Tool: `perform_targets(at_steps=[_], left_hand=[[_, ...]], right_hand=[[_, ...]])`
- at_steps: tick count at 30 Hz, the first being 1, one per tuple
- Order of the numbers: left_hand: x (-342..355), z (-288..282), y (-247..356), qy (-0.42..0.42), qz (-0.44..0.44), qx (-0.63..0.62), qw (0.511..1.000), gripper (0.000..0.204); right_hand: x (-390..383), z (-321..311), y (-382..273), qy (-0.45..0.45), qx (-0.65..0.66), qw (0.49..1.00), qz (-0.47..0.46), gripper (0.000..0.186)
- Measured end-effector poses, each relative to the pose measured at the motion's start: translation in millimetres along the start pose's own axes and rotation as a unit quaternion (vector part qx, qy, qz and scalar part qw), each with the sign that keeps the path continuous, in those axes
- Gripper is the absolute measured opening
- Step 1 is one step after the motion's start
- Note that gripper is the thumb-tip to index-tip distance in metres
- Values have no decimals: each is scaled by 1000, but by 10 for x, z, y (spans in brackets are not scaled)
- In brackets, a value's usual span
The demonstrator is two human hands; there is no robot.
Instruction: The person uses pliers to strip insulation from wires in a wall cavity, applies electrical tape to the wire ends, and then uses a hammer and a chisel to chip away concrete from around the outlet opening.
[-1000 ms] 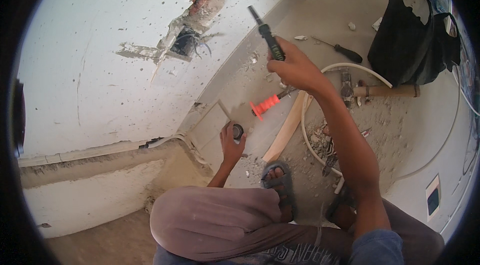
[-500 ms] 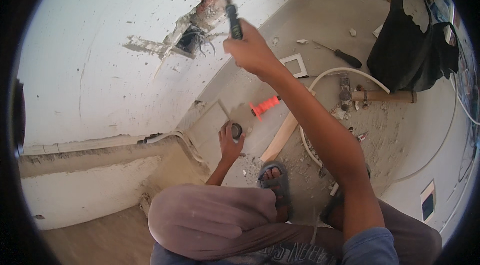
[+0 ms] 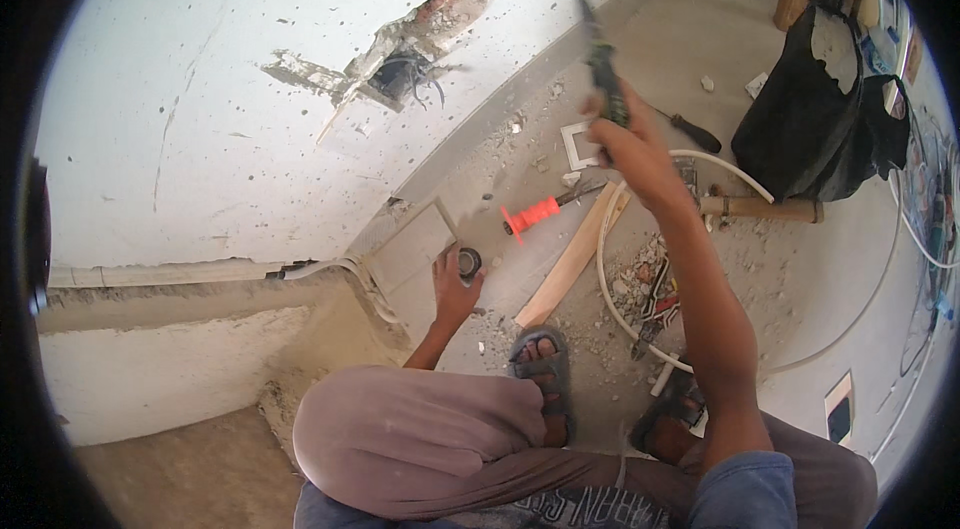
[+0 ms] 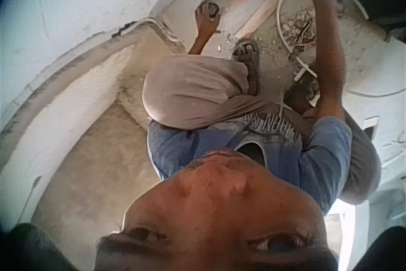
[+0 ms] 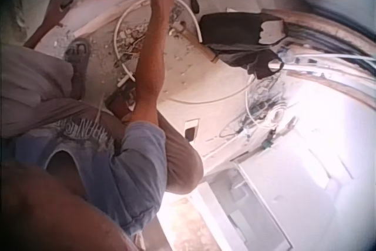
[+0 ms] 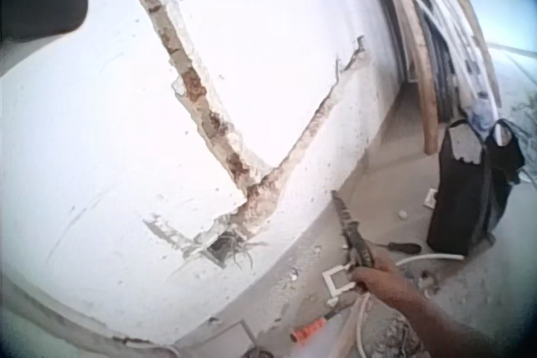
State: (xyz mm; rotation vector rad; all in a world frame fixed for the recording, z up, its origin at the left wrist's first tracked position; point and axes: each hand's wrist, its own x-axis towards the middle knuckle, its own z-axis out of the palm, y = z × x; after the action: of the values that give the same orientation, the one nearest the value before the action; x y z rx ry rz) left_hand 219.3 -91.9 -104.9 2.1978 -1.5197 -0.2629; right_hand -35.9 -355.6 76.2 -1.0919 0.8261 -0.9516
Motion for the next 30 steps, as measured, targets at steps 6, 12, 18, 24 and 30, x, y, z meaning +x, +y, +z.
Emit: perform_targets(at_steps=[6, 12, 18, 24, 30], left_hand=[[37, -69, -32, 3, -58, -109, 992, 52], [289, -395, 455, -110, -248, -460, 846, 46], [459, -724, 1203, -102, -43, -551, 827, 70], [489, -946, 1416, -105, 43, -493, 863, 74], [458, -985, 1514, -39, 130, -416, 899, 72]], right_hand=[[-264, -975, 909, 45, -603, 796, -40, 48], [-512, -1079, 1074, 11, -668, 743, 35, 52], [-469, -322, 376, -20, -476, 866, -152, 22], [-693, 377, -24, -175, -269, 931, -176, 17], [-823, 468, 32, -183, -182, 966, 8, 22]])
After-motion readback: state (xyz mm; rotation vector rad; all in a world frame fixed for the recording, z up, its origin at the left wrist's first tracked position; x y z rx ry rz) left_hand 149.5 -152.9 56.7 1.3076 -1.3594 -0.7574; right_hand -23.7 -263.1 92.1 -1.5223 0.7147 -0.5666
